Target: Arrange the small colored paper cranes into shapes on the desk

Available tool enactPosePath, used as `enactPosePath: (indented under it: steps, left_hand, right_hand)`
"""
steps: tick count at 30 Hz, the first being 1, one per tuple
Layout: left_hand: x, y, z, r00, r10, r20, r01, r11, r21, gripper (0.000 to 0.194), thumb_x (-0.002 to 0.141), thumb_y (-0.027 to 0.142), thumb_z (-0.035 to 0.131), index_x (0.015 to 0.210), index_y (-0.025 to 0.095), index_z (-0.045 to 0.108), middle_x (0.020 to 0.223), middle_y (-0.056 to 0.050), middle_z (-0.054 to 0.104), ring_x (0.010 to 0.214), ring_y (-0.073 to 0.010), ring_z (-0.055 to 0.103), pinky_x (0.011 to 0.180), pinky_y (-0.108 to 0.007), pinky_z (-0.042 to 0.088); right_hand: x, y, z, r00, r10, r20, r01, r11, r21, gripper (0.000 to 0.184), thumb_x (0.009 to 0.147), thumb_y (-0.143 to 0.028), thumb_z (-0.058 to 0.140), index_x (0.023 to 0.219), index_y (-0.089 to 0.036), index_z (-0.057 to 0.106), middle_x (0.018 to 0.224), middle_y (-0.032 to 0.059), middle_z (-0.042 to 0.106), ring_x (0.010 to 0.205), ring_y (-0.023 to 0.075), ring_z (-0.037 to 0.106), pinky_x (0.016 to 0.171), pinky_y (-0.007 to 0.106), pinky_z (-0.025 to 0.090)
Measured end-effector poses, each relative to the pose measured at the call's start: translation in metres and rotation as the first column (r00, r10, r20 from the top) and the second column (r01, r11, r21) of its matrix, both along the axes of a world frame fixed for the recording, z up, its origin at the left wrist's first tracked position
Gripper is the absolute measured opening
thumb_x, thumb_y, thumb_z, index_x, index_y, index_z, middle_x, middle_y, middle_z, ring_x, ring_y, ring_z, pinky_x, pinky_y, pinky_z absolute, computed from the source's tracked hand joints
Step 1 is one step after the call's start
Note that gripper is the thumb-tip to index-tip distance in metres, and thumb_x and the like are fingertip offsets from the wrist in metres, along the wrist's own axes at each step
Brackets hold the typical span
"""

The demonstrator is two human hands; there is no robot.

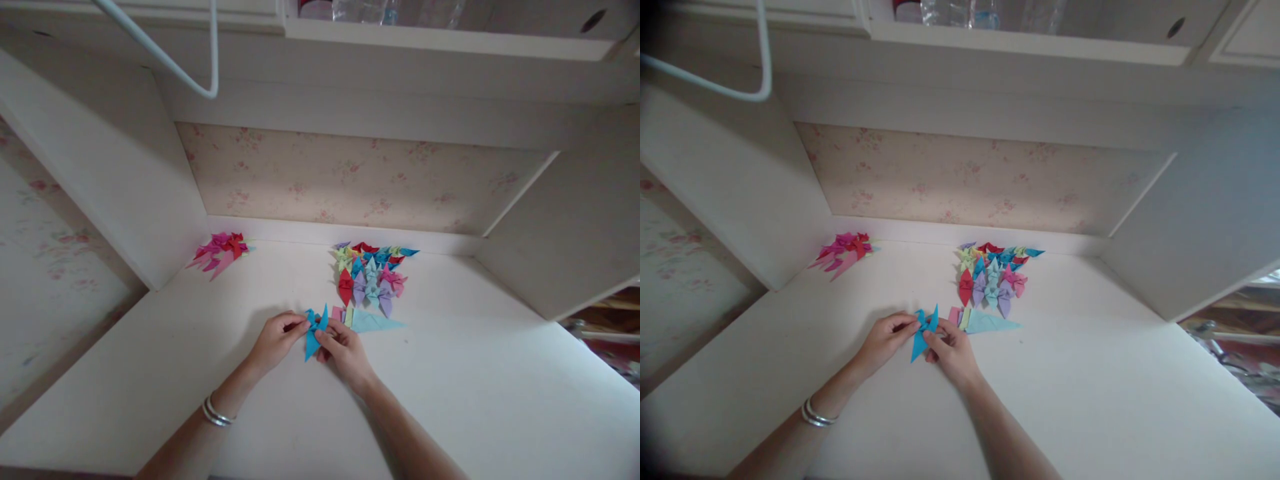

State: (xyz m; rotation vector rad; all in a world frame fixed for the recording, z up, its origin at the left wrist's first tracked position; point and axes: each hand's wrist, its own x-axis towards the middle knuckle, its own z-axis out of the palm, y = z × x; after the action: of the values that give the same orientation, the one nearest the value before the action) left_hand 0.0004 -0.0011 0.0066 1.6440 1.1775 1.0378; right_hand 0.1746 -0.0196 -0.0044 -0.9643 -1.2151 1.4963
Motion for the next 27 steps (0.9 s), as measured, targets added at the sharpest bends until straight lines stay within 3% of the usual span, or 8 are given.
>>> enactPosePath:
  steps: [16,24,27]
  left_hand:
    - [0.0034,-0.0023,0.0063,1.000,0.008,0.023,-0.007,0.999,-0.049,0.027,0.083,0.040,0.060,0.086,0.017,0.073,0.083,-0.004,0.070,0.079,-0.0179,0.061,0.072,-0.025,0.047]
    - [0.0023,-0.0023,0.0047,1.000,0.008,-0.023,-0.007,0.999,0.047,0.027,0.085,0.039,0.059,0.076,0.016,0.070,0.072,-0.002,0.061,0.069,-0.0137,0.055,0.063,-0.022,0.042]
    - [0.0026,-0.0007,0.0060,0.999,0.045,-0.001,-0.045,0.996,0.071,0.028,0.085,0.040,0.059,0.076,0.016,0.071,0.072,-0.001,0.059,0.068,-0.0129,0.053,0.062,-0.022,0.041]
  right_hand:
    - [0.0013,-0.0002,0.0004,0.999,-0.037,-0.001,0.037,0.999,0.002,0.037,0.079,-0.047,0.068,0.097,-0.015,0.065,0.063,-0.0019,0.060,0.048,0.0098,0.054,0.048,0.023,0.042]
    - [0.0008,0.0005,-0.0001,0.999,-0.037,-0.037,0.037,0.999,-0.008,0.038,0.079,-0.047,0.069,0.099,-0.015,0.065,0.059,-0.0035,0.058,0.046,0.0103,0.054,0.047,0.023,0.042]
    - [0.0026,0.0026,-0.0012,0.986,-0.121,-0.118,0.111,0.990,-0.089,0.043,0.078,-0.051,0.067,0.104,-0.017,0.061,0.066,-0.0019,0.063,0.042,0.0109,0.055,0.044,0.024,0.042]
